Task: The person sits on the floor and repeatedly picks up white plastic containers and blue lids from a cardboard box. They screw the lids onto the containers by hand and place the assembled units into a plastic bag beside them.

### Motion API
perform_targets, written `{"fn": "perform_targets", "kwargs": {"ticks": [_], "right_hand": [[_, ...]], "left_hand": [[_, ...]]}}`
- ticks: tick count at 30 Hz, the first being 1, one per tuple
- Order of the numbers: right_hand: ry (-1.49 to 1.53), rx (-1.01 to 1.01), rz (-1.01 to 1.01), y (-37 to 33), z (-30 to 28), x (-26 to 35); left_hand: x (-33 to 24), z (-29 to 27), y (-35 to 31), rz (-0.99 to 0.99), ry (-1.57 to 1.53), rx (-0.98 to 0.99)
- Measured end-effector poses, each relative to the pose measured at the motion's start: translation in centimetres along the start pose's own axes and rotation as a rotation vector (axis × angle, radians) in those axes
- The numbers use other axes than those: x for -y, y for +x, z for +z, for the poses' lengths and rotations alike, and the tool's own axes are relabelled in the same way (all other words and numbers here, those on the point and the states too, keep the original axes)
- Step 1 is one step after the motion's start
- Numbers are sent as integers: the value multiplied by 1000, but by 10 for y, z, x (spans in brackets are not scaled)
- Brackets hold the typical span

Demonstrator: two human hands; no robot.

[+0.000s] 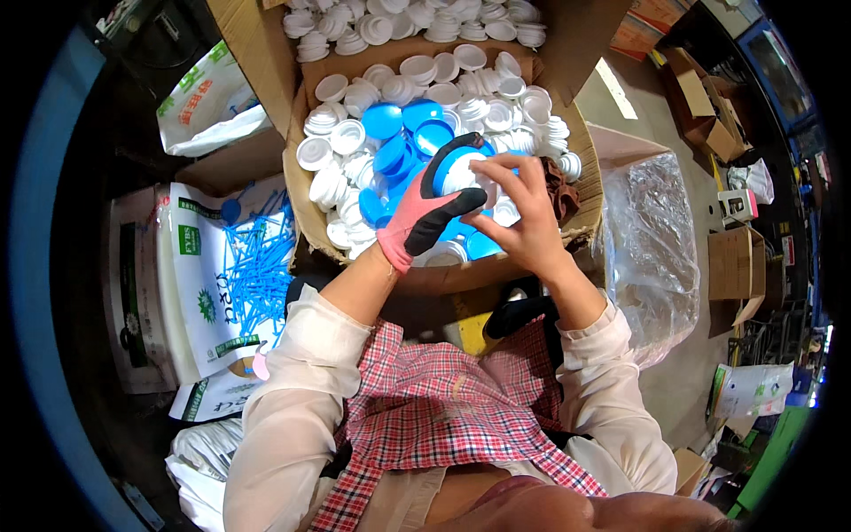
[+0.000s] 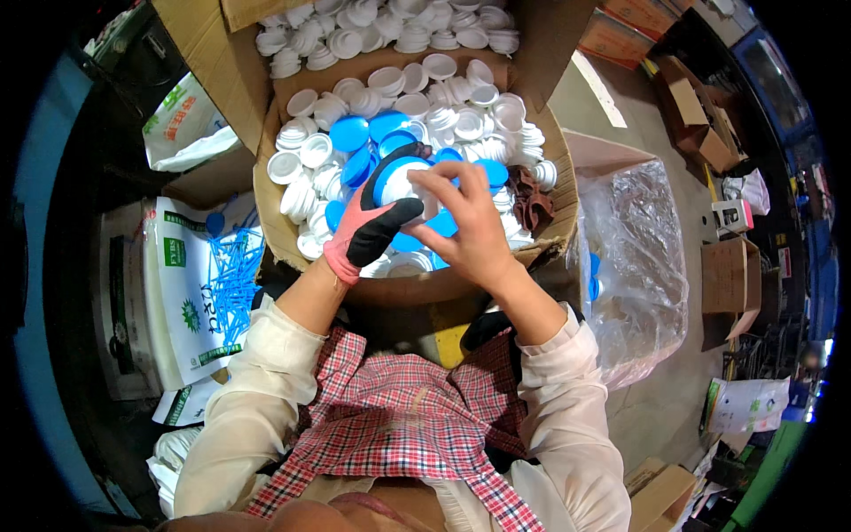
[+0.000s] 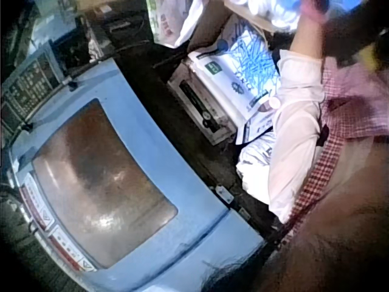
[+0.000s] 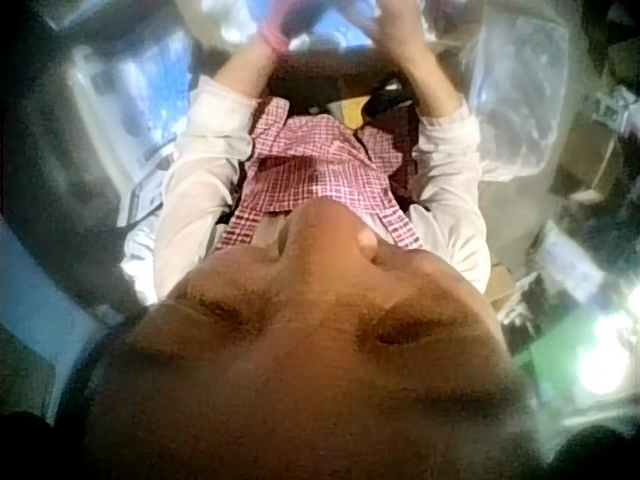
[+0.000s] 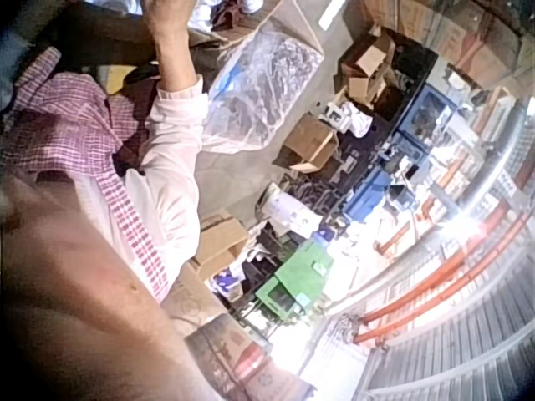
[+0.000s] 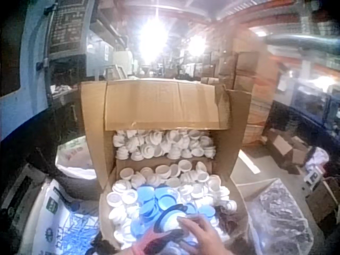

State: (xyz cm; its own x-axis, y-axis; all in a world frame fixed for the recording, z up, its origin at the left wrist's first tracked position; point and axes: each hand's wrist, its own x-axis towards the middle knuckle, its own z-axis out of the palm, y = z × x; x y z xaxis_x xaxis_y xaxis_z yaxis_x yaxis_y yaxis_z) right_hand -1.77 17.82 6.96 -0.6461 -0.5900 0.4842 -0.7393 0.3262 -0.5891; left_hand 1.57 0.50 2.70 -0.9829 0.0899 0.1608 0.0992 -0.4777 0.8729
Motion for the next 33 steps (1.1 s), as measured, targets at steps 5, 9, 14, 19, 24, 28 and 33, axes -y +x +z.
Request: {"fn": "perform_targets", "kwargs": {"ticks": [5,9,14,19,24,28,33], "right_hand": [[537,-174,548,3,19,-20],[211,-418,403,5,37,-52],[307,-407,484,12,39,-40],[272,-358,524,14,46,-56],[302,-307,555,17,50,-56],[349,-292,560,12,53,-71],[515,-335,699,13,46,-80]], "left_hand": [[13,7,3,208,514,71],[7,21,2,-130,756,-171],[43,4,-3,104,1042,-148],[37,13,-4,68,1072,-198],[36,12,-7,33,1082,-229],[37,15,-7,102,1066,-249],[38,13,-5,92,1013,-167]]}}
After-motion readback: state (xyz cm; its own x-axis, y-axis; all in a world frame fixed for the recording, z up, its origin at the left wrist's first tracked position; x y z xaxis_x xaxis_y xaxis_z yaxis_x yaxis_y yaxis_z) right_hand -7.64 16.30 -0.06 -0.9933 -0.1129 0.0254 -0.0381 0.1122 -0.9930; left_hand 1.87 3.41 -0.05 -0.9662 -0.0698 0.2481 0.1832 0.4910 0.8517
